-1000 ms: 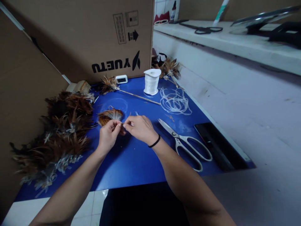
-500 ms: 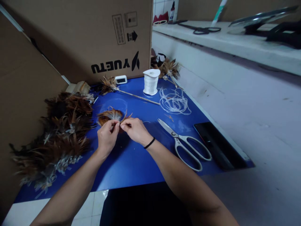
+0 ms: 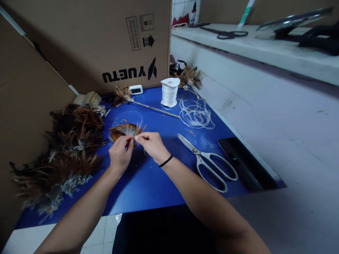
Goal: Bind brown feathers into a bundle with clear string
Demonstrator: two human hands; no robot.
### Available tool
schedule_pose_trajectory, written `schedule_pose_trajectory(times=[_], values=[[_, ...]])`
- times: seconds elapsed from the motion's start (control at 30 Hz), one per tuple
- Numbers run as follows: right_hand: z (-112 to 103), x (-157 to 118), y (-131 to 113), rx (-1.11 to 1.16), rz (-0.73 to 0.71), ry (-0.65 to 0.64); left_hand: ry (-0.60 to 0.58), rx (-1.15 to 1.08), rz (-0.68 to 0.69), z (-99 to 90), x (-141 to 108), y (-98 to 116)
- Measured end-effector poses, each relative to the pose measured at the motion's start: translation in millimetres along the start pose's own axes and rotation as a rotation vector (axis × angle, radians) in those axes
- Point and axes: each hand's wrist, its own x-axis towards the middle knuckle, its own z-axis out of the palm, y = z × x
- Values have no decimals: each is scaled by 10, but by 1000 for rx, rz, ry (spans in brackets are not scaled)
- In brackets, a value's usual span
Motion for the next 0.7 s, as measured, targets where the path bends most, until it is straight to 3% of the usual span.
schedule_pose_trajectory(times=[0.47, 0.57, 0.7], values=[[0, 20, 12, 64, 108, 59, 36, -63, 93, -16, -12, 66], [2, 34, 31, 54, 101, 67, 28, -174, 17, -47, -9, 116], [-1, 39, 28, 57, 96, 69, -40, -449, -243, -70, 7, 134]])
